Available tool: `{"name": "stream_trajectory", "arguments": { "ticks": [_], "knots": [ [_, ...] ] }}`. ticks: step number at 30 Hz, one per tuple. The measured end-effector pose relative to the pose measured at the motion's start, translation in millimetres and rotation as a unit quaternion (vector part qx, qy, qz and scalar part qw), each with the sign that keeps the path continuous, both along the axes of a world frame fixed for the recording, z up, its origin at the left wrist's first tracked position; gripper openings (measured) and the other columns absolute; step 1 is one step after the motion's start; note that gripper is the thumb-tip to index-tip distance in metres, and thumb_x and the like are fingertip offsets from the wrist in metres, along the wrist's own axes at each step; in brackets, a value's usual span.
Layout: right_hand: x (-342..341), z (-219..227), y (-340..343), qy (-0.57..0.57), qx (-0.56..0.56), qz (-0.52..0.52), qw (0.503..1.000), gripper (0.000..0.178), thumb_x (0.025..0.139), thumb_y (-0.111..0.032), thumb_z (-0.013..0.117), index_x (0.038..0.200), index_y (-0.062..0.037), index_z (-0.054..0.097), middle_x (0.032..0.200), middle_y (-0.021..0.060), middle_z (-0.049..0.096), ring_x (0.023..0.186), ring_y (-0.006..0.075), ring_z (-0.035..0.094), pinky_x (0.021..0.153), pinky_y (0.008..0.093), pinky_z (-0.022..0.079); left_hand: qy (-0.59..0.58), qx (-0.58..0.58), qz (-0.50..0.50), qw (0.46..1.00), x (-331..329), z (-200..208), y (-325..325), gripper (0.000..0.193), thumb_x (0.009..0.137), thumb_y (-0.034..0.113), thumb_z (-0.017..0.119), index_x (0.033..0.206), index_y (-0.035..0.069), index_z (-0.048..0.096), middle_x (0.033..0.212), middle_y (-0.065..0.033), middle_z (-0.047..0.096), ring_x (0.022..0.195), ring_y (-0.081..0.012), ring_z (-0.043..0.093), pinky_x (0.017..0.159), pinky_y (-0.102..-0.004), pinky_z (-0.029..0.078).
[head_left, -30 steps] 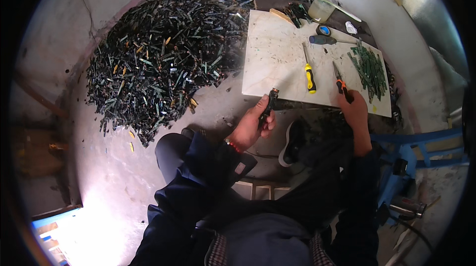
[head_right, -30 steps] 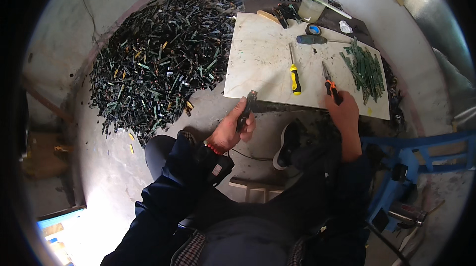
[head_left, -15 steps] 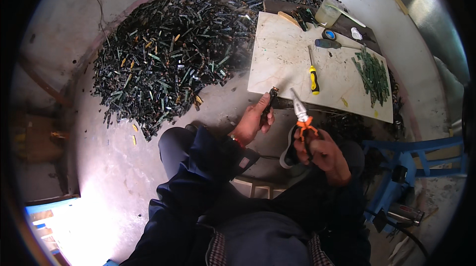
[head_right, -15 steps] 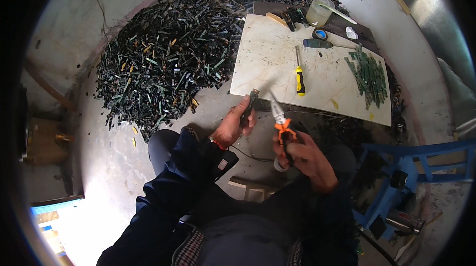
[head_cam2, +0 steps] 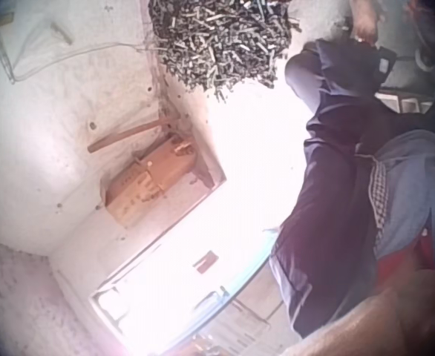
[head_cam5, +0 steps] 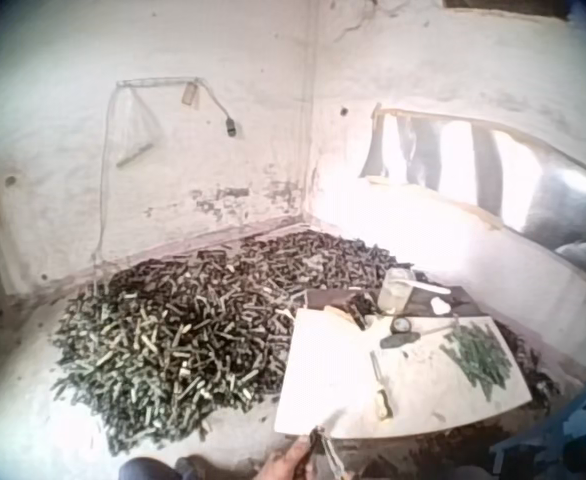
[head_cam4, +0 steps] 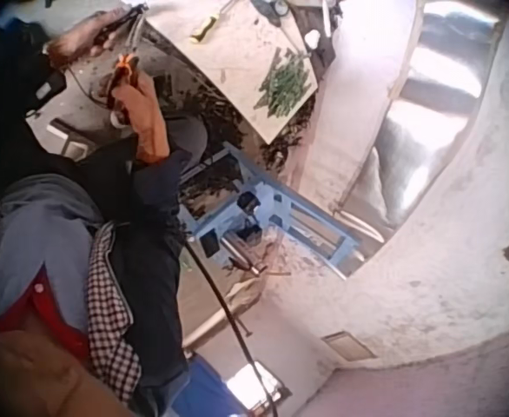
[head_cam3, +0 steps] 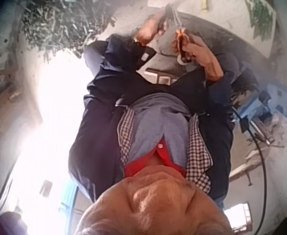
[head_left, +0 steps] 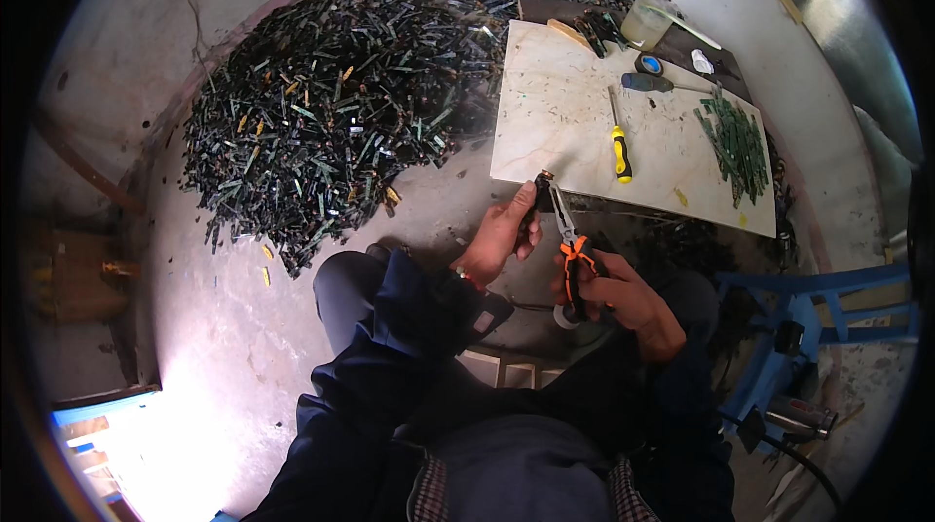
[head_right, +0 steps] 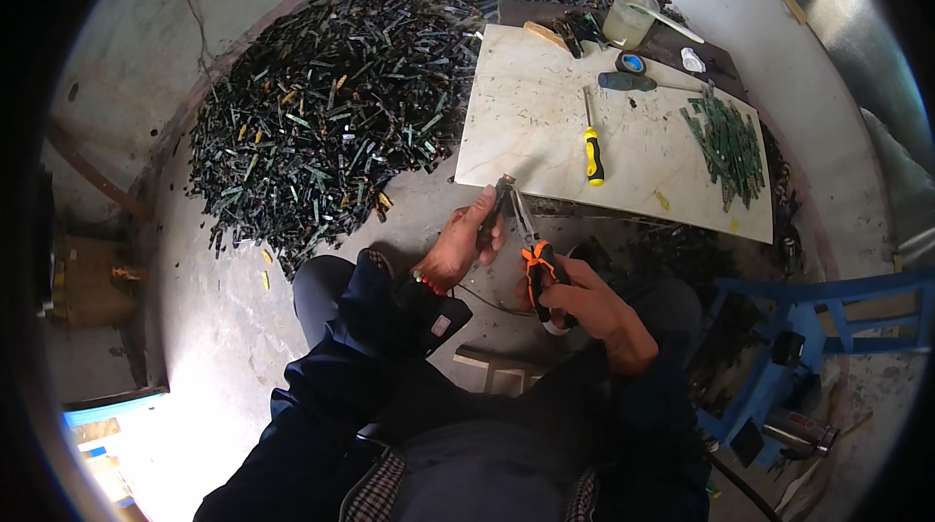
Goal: The person disassembles small green circuit boards using pliers and a screwdriver. They remove components from the boards and place the processed pieces on the table, while a large pile of similar debris accumulates on the floor.
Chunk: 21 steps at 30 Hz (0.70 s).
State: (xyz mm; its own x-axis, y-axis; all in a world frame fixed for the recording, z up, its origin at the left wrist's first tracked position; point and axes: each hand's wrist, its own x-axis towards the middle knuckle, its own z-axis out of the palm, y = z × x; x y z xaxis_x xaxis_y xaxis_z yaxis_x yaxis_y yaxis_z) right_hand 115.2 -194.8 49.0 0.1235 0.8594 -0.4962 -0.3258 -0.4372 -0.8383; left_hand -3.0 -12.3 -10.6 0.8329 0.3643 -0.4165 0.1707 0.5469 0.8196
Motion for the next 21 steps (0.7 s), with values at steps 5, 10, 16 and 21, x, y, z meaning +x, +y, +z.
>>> {"name": "stream_trajectory", "arguments": {
  "ticks": [5,10,16,21],
  "knots": [
    [1,-3,2,-0.032,-0.023,0.006,0.999,0.036,0.080,-0.010,0.056,0.115,-0.0036,0.055,0.094,0.0055,0.065,0.079,0.0120,0.062,0.054,0.0228,0.043,0.011,0.002,0.003,1.000,-1,-1,1,0.060,0.094,0.063,0.046,0.070,0.008,0.052,0.060,-0.0043,0.053,0.047,-0.0122,0.045,0.049,-0.0267,0.036],
    [7,-12,0,-0.105,-0.038,0.044,0.993,0.033,0.081,-0.009,0.058,0.113,-0.0037,0.055,0.096,0.0044,0.064,0.080,0.0108,0.059,0.060,0.0234,0.045,0.021,0.018,0.000,1.000,-3,-6,1,0.062,0.093,0.065,0.045,0.070,0.007,0.052,0.060,-0.0041,0.052,0.047,-0.0125,0.045,0.048,-0.0267,0.036],
    [10,-37,-8,-0.247,0.002,0.061,0.967,0.027,0.081,-0.008,0.060,0.106,-0.0021,0.054,0.089,0.0022,0.059,0.080,0.0098,0.054,0.069,0.0249,0.046,0.048,0.046,-0.006,0.998,-6,-4,0,0.065,0.092,0.067,0.045,0.069,0.007,0.052,0.061,-0.0047,0.052,0.048,-0.0131,0.045,0.048,-0.0274,0.036],
    [6,-31,-5,-0.320,0.030,0.057,0.945,0.026,0.078,-0.014,0.060,0.097,0.0022,0.054,0.076,0.0167,0.059,0.070,0.0285,0.060,0.064,0.0374,0.045,0.047,0.055,-0.010,0.997,-8,-4,0,0.065,0.092,0.067,0.045,0.070,0.006,0.053,0.061,-0.0046,0.052,0.048,-0.0129,0.045,0.048,-0.0277,0.036]
  ]
}}
